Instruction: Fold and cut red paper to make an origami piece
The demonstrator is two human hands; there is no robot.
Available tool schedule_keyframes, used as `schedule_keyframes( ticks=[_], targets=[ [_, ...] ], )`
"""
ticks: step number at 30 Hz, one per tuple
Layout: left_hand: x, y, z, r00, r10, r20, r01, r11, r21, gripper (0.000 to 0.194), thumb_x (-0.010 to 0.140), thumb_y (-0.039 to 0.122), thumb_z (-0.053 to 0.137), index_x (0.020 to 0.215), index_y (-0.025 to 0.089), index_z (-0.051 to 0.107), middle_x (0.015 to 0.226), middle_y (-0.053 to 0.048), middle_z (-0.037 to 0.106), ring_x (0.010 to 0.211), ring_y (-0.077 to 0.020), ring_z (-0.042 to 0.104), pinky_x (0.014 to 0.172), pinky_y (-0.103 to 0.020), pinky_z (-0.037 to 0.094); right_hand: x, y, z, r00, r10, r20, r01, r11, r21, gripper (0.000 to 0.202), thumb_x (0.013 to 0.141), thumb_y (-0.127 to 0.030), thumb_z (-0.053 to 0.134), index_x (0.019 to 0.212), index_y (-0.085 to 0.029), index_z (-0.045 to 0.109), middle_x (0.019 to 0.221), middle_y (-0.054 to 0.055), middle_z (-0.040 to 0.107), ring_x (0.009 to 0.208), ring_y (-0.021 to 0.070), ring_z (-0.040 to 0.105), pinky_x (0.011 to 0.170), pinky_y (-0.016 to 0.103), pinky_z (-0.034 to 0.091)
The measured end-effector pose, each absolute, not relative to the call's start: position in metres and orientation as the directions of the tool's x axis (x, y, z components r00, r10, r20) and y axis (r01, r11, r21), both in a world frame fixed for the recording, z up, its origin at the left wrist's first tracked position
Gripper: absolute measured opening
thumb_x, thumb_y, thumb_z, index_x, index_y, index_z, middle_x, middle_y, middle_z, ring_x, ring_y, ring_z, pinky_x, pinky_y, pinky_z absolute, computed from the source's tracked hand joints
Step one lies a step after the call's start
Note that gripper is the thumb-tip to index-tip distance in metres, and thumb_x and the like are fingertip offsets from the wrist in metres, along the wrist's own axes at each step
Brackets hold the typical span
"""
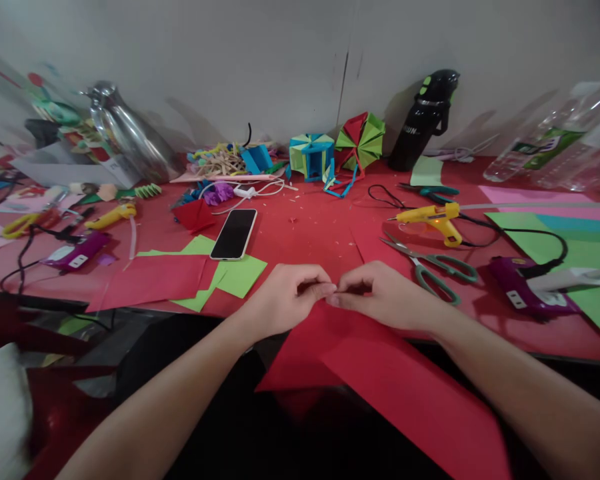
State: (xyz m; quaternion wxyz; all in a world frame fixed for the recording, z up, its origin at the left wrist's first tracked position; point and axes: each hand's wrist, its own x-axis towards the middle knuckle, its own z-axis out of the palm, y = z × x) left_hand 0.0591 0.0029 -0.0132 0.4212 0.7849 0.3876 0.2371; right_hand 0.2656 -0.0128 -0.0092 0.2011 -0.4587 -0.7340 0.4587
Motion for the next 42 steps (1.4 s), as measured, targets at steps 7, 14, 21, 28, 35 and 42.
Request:
schedule_keyframes(
  ticks=[7, 14, 21, 28, 35, 42],
  targets=[
    [0.036, 0.035, -0.003, 0.414, 0.851, 0.322, 0.530, -0.513, 0.675, 0.019, 0.091, 0.031, 0.060, 0.081, 0.017, 0.069, 0.076, 0.000, 0.070, 0.069, -0.0124, 0.060, 0.064, -0.023, 0.043, 0.281, 0.000, -0.003, -0.496, 0.861, -0.115, 0.426, 0.126, -0.896, 0.032, 0.089, -0.047, 0.061, 0.077, -0.018, 0.070, 0.069, -0.001, 0.059, 0.064, 0.0122, 0.048, 0.057, 0.026, 0.038],
    [0.010, 0.078, 0.003, 0.254, 0.863, 0.436, 0.538, -0.501, 0.678, 0.016, 0.086, 0.028, 0.063, 0.077, 0.015, 0.068, 0.072, -0.002, 0.068, 0.064, -0.0130, 0.060, 0.059, -0.024, 0.043, 0.316, 0.019, -0.001, -0.417, 0.905, -0.082, 0.554, 0.182, -0.813, 0.036, 0.086, -0.055, 0.061, 0.074, -0.022, 0.065, 0.066, -0.001, 0.054, 0.060, 0.0128, 0.046, 0.055, 0.027, 0.037],
    [0.014, 0.081, -0.004, 0.268, 0.854, 0.447, 0.510, -0.519, 0.686, 0.019, 0.088, 0.032, 0.062, 0.081, 0.016, 0.068, 0.073, -0.003, 0.069, 0.065, -0.0130, 0.060, 0.059, -0.023, 0.043, 0.328, 0.026, 0.004, -0.368, 0.927, -0.070, 0.655, 0.204, -0.728, 0.049, 0.087, -0.062, 0.057, 0.061, -0.021, 0.050, 0.057, -0.004, 0.041, 0.053, 0.0111, 0.037, 0.050, 0.028, 0.029],
    [0.011, 0.083, -0.007, 0.239, 0.861, 0.448, 0.516, -0.504, 0.693, 0.018, 0.087, 0.033, 0.063, 0.082, 0.016, 0.069, 0.076, -0.003, 0.071, 0.069, -0.0146, 0.064, 0.061, -0.024, 0.046, 0.338, 0.030, -0.006, -0.309, 0.951, -0.018, 0.660, 0.201, -0.724, 0.050, 0.086, -0.062, 0.058, 0.060, -0.021, 0.049, 0.055, -0.004, 0.045, 0.053, 0.0113, 0.039, 0.051, 0.028, 0.029],
    [0.011, 0.083, -0.013, 0.219, 0.873, 0.436, 0.498, -0.484, 0.720, 0.017, 0.088, 0.033, 0.062, 0.083, 0.017, 0.066, 0.077, -0.002, 0.069, 0.070, -0.0138, 0.063, 0.063, -0.023, 0.046, 0.343, 0.027, -0.007, -0.275, 0.959, 0.075, 0.643, 0.241, -0.727, 0.041, 0.090, -0.055, 0.057, 0.067, -0.021, 0.056, 0.061, -0.001, 0.056, 0.056, 0.0122, 0.047, 0.055, 0.028, 0.035],
    [-0.002, 0.073, -0.018, 0.411, 0.894, 0.179, 0.636, -0.422, 0.646, 0.025, 0.091, 0.039, 0.057, 0.079, 0.018, 0.064, 0.065, 0.000, 0.061, 0.060, -0.0140, 0.058, 0.057, -0.025, 0.044, 0.346, 0.023, -0.012, -0.334, 0.941, 0.061, 0.597, 0.262, -0.758, 0.028, 0.091, -0.047, 0.056, 0.084, -0.020, 0.063, 0.076, 0.002, 0.064, 0.071, 0.0164, 0.058, 0.064, 0.030, 0.044]
  ],
)
